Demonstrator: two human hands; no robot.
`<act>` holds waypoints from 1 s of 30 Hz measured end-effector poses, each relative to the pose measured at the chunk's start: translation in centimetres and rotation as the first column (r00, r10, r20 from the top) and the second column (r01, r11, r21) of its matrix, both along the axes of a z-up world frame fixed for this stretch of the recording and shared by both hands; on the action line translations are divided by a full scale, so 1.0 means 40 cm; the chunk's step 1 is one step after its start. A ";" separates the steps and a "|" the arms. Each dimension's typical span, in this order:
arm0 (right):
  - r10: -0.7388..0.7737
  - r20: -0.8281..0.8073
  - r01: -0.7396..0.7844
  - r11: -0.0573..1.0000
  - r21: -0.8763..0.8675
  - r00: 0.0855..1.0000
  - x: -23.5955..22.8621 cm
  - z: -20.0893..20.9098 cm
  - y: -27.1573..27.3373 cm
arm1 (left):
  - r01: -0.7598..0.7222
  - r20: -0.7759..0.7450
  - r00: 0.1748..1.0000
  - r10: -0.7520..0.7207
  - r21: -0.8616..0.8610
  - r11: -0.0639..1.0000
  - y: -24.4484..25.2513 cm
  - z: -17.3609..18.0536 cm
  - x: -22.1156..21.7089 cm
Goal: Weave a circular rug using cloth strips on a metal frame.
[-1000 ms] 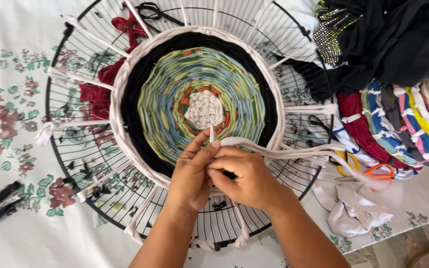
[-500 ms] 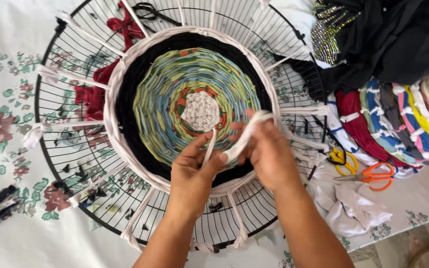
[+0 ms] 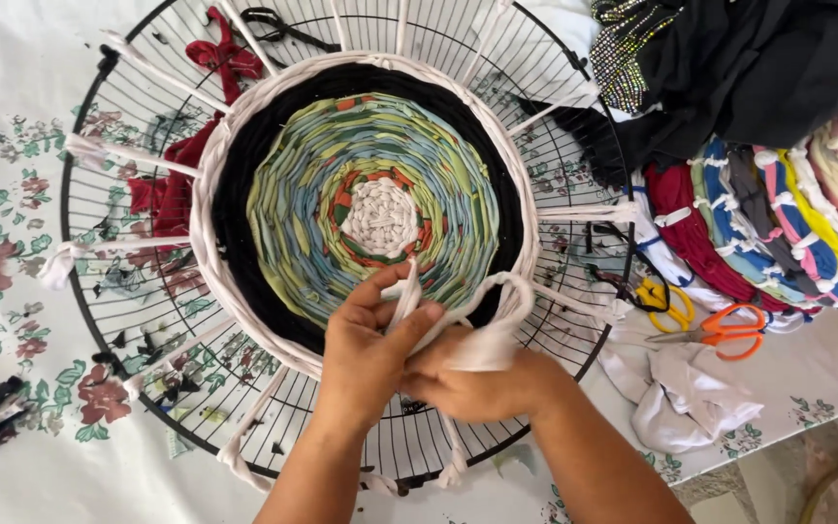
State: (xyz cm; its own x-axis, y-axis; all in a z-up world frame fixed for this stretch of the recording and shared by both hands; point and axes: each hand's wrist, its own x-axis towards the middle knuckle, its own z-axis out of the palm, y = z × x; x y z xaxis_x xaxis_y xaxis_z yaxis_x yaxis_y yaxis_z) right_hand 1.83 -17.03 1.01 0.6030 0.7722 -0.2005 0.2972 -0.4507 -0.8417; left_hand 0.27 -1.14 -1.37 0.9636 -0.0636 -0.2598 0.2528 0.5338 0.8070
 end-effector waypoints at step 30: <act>-0.316 -0.743 0.786 0.432 0.441 0.590 0.056 0.001 -0.045 | -0.155 0.407 0.880 -0.244 0.732 0.663 -0.021 0.049 -0.046</act>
State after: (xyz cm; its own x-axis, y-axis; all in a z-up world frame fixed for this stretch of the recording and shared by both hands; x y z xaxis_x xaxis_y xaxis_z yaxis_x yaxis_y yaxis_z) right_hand 4.05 -18.84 1.03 0.9267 0.3129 -0.2080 -0.3319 0.4224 -0.8435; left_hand -1.58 -1.99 0.58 0.9745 -0.0940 0.2039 -0.2224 -0.2786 0.9343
